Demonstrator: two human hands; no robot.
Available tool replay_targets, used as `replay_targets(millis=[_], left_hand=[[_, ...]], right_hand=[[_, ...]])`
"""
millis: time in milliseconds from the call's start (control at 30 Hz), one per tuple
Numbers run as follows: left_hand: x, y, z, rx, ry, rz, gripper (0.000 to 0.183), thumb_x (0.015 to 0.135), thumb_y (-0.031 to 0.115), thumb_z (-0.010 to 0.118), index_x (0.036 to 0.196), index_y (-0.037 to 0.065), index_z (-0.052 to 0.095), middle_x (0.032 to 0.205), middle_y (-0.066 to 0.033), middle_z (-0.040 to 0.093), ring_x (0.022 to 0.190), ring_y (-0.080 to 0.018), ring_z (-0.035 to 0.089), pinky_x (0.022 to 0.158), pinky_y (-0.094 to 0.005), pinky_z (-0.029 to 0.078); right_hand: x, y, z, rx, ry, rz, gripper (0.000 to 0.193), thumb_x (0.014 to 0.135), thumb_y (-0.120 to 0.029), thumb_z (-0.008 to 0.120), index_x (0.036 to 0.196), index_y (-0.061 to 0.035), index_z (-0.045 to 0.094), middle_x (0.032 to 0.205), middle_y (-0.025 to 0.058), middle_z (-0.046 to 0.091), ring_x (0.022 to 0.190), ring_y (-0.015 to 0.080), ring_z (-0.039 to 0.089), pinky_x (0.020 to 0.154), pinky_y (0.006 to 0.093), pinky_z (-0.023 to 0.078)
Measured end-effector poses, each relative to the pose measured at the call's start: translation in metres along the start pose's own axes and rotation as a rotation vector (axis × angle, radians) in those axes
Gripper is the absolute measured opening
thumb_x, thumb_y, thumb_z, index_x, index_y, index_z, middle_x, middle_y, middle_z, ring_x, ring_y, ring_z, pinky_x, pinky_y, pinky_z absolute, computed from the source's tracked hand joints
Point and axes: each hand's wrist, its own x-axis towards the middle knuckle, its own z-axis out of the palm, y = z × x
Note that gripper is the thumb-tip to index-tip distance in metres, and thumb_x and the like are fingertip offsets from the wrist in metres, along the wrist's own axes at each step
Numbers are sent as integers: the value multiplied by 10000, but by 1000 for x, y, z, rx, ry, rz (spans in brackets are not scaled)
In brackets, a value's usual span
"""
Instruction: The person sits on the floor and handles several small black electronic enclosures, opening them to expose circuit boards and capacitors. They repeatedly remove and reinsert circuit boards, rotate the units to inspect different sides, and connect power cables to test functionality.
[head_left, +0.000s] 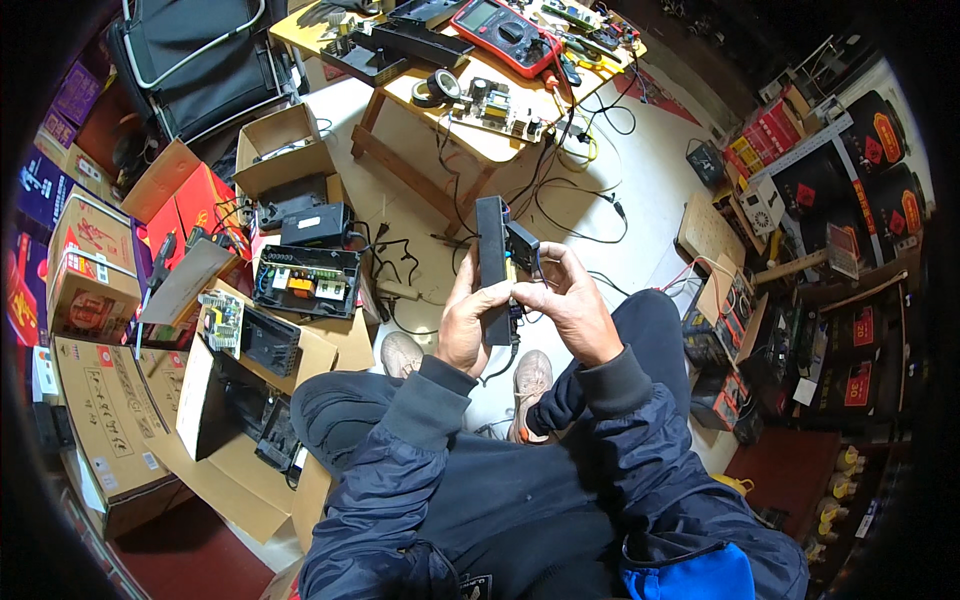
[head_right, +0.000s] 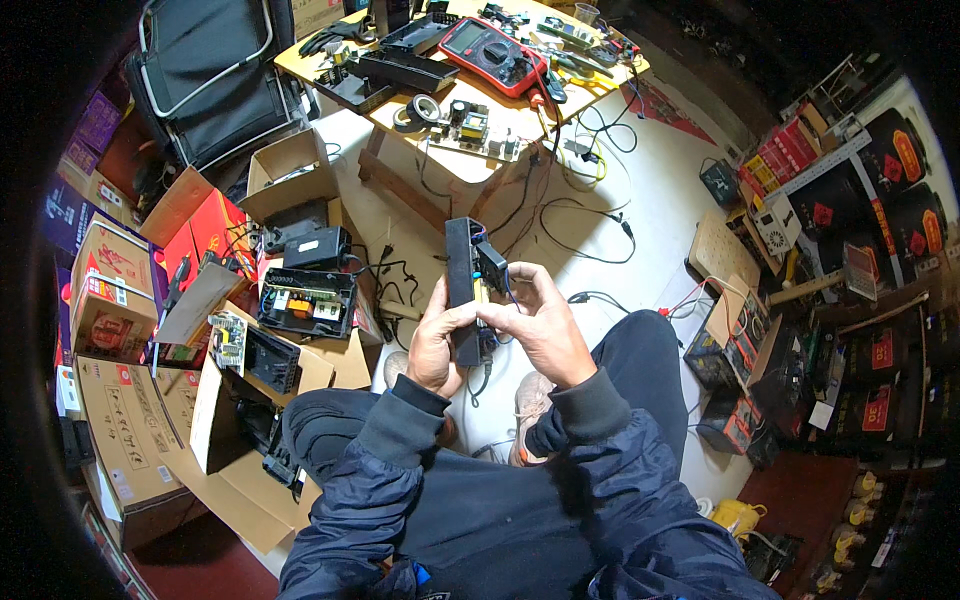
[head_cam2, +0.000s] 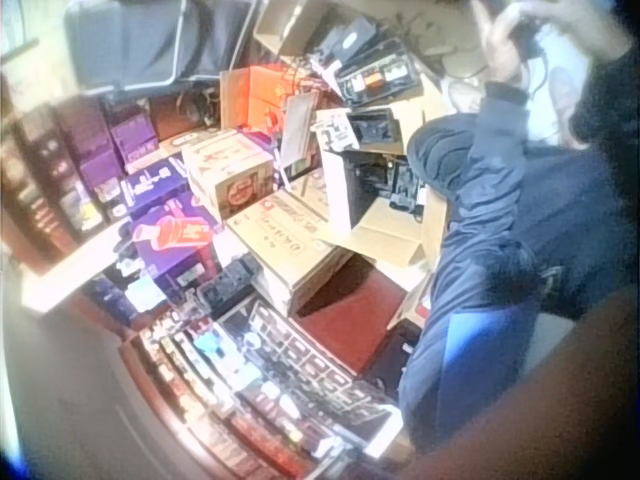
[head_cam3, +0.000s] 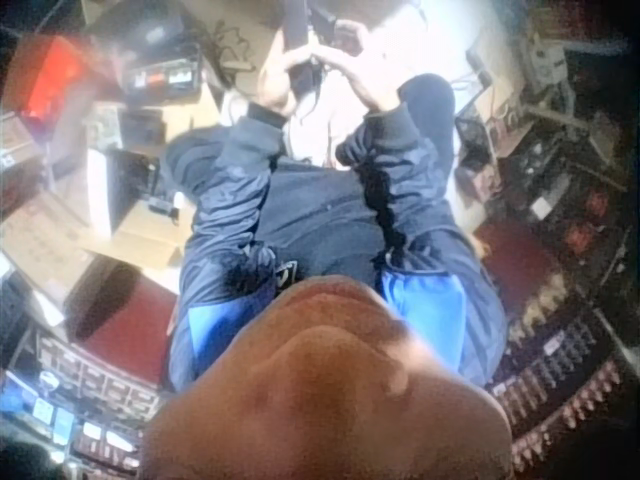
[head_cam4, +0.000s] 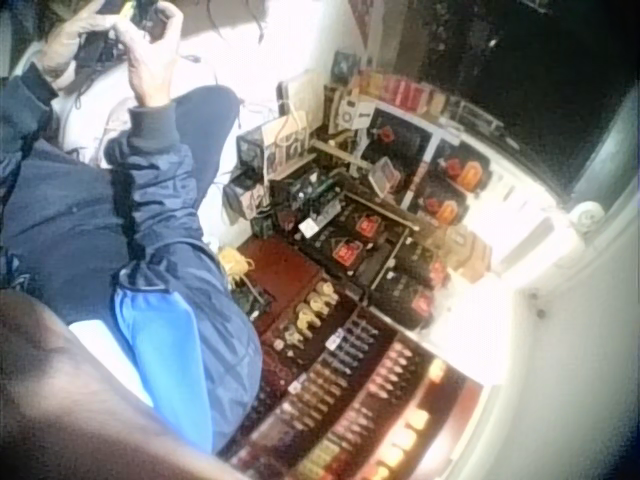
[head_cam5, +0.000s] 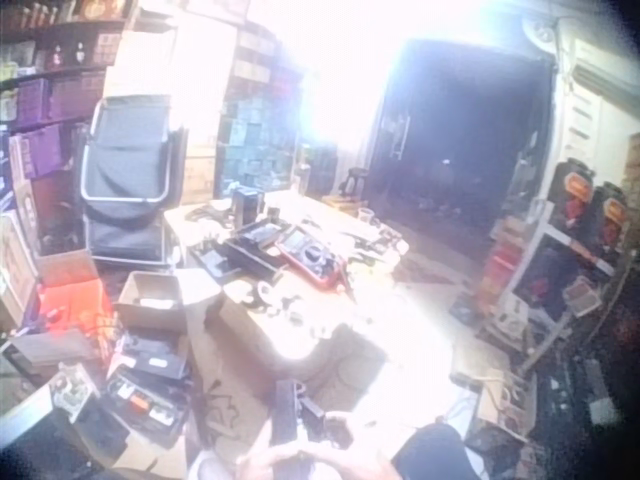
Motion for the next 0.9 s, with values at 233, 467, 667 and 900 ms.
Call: replay_targets(millis=[233, 467, 667, 900], left_hand=[[0, -1, 4, 31, 32, 55, 710, 961, 9, 596, 1618, 80, 336, 1327, -92, 622, 1138, -190, 660, 1011, -337, 540], [-5, 5, 4, 151, -33, 42, 825, 916, -1, 679, 1643, 55, 293, 1453, -114, 544, 1245, -218, 589, 1070, -356, 486], [-3, 4, 7, 150, -5, 73, 811, 907, 7, 656, 1636, 60, 303, 1391, -108, 587, 1183, -201, 639, 1046, -339, 512], [-6, 8, 13, 162, -12, 51, 828, 878, 37, 671, 1625, 50, 313, 1457, -124, 540, 1275, -226, 595, 1104, -356, 477]], right_hand=[[-2, 6, -4, 6, -18, -35, 569, 904, -80, 805, 1372, 7, 493, 1193, 88, 659, 1001, 110, 632, 837, 260, 537], [2, 14, -7, 165, -18, -3, 525, 896, -32, 776, 1342, 31, 506, 1175, 89, 659, 1003, 128, 649, 856, 272, 546], [2, 18, -6, 203, 48, -18, 466, 892, 9, 743, 1301, 29, 520, 1138, 97, 657, 990, 137, 653, 877, 283, 556], [-3, 21, -8, 264, 95, -40, 452, 894, 24, 744, 1290, 22, 527, 1096, 84, 644, 1004, 142, 650, 901, 280, 554]])
